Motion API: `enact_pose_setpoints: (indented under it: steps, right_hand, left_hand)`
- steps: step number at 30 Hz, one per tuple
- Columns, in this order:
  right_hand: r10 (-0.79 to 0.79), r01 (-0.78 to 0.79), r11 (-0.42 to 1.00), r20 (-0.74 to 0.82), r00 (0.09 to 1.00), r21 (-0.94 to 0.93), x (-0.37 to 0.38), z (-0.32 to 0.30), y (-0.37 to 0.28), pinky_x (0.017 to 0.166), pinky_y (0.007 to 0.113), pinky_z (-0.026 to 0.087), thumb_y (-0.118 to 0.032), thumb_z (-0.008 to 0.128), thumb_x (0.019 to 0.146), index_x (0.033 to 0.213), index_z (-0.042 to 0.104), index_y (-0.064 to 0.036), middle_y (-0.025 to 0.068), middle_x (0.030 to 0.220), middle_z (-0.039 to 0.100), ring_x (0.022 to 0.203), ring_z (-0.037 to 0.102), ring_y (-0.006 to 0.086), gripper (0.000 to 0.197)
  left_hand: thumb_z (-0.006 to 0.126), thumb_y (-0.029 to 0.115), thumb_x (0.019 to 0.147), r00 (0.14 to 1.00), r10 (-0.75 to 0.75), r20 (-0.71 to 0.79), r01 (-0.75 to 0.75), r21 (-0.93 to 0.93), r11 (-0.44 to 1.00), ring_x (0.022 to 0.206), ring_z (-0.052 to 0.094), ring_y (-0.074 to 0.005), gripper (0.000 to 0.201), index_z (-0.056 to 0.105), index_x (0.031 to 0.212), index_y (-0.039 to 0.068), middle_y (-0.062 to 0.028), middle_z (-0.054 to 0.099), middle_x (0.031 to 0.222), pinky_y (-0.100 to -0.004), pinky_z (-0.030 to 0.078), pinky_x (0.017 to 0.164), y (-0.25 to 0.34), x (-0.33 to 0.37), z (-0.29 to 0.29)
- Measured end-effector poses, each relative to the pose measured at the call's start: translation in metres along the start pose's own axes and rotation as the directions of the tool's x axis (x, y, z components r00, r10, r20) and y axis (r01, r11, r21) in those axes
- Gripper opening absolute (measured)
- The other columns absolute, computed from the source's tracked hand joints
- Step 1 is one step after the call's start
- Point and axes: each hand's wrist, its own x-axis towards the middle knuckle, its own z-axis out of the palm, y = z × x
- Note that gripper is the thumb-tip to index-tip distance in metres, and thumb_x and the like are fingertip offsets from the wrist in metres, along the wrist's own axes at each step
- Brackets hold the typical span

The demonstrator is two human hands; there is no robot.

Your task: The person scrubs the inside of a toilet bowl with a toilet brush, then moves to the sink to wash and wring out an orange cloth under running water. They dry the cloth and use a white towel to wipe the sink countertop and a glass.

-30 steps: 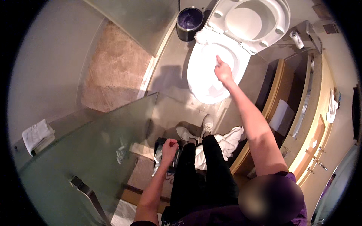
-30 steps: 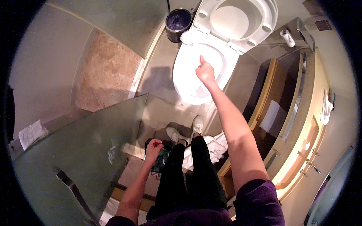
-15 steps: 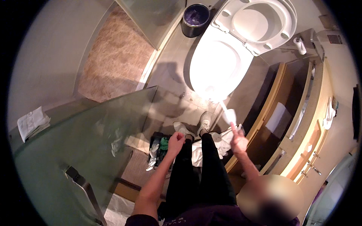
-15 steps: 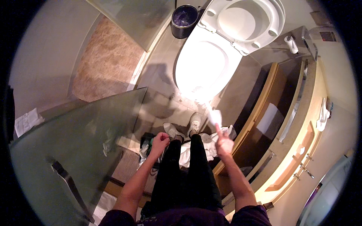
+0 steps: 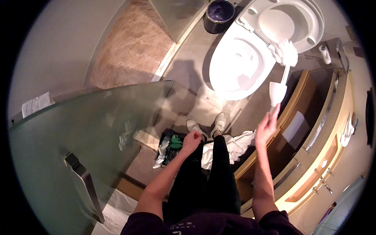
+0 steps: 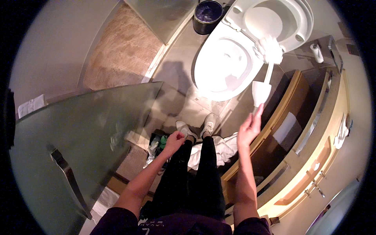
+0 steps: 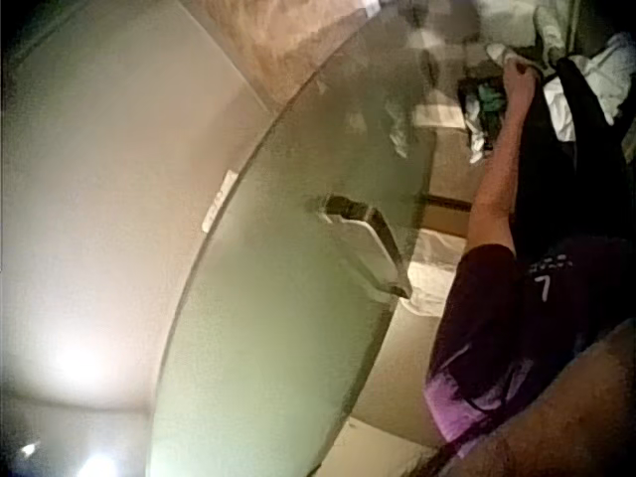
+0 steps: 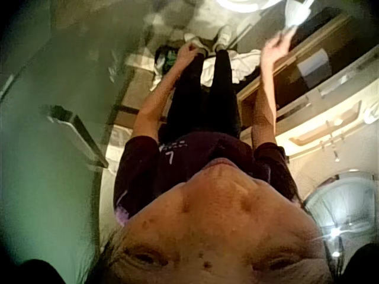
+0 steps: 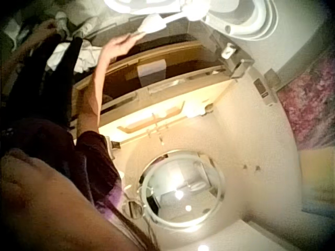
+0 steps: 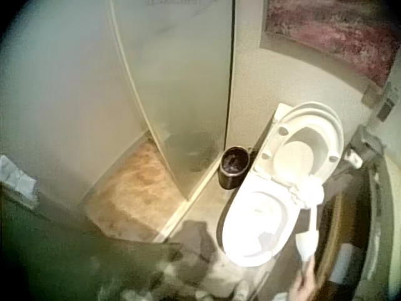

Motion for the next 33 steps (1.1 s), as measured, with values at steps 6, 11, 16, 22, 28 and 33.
enact_pose_setpoints:
  steps: [6, 11, 16, 22, 28, 33]
  right_hand:
    - [0.565, -0.510, 0.825, 0.308, 0.765, -0.246, -0.012, 0.044, 0.101, 0.098, 0.030, 0.048, -0.002, 0.055, 0.093, 0.146, 0.051, -0.0104, 0.0194, 0.128, 0.068, 0.118, 0.065, 0.0221, 0.054]
    - [0.288, -0.284, 0.957, 0.200, 0.936, -0.052, -0.037, -0.002, 0.082, 0.070, 0.024, 0.046, -0.002, 0.051, 0.101, 0.154, 0.044, -0.0188, 0.0007, 0.100, 0.065, 0.080, 0.057, 0.0090, 0.056]
    - [0.093, -0.091, 0.995, 0.049, 0.994, -0.046, -0.024, -0.005, 0.047, 0.058, 0.022, 0.040, -0.009, 0.051, 0.104, 0.157, 0.037, -0.0225, -0.0045, 0.079, 0.053, 0.063, 0.047, 0.0062, 0.057]
    - [0.568, -0.334, 0.799, 0.446, 0.692, -0.500, -0.025, 0.038, 0.080, 0.093, 0.035, 0.052, -0.002, 0.055, 0.094, 0.152, 0.045, -0.0177, 0.0211, 0.128, 0.066, 0.111, 0.068, 0.0210, 0.061]
    - [-0.076, 0.150, 0.969, 0.341, 0.937, -0.199, -0.092, 0.038, 0.017, 0.083, 0.040, 0.057, 0.005, 0.050, 0.095, 0.151, 0.045, -0.0094, 0.0228, 0.122, 0.068, 0.099, 0.071, 0.0310, 0.059]
    - [-0.037, 0.056, 0.998, 0.509, 0.860, -0.022, -0.153, 0.089, 0.013, 0.067, 0.042, 0.052, 0.004, 0.054, 0.092, 0.147, 0.052, -0.0105, 0.0176, 0.083, 0.062, 0.072, 0.063, 0.0343, 0.056]
  left_hand:
    - [0.069, 0.009, 0.087, 0.999, 0.023, 0.030, -0.019, -0.121, 0.993, 0.072, 0.067, -0.0186, 0.014, 0.063, 0.098, 0.002, -0.0083, 0.068, 0.081, -0.0326, 0.053, 0.067, -0.006, 0.006, 0.014]
    - [0.067, 0.002, 0.087, 0.999, -0.038, -0.010, 0.037, -0.120, 0.992, 0.070, 0.064, -0.0145, 0.013, 0.061, 0.099, 0.000, -0.0064, 0.065, 0.081, -0.0293, 0.053, 0.066, -0.043, -0.013, -0.014]
    - [0.069, 0.011, 0.083, 0.992, -0.120, -0.032, 0.118, -0.058, 0.991, 0.083, 0.069, -0.0253, 0.015, 0.065, 0.097, 0.005, -0.0108, 0.070, 0.087, -0.0365, 0.054, 0.076, -0.064, -0.012, -0.019]
    - [0.070, 0.011, 0.084, 0.999, 0.013, -0.035, -0.016, -0.113, 0.993, 0.083, 0.069, -0.0286, 0.014, 0.065, 0.097, 0.006, -0.0121, 0.070, 0.086, -0.0373, 0.054, 0.075, -0.085, -0.002, -0.012]
    - [0.068, 0.015, 0.085, 0.998, -0.062, 0.027, 0.060, 0.072, 0.996, 0.087, 0.068, -0.0333, 0.016, 0.064, 0.097, 0.006, -0.0160, 0.069, 0.091, -0.0431, 0.054, 0.078, -0.084, -0.018, -0.004]
    - [0.072, 0.022, 0.082, 0.988, 0.113, 0.102, -0.146, 0.411, 0.900, 0.104, 0.059, -0.0402, 0.040, 0.057, 0.115, 0.005, -0.0201, 0.062, 0.104, -0.0488, 0.048, 0.092, -0.100, -0.032, 0.002]
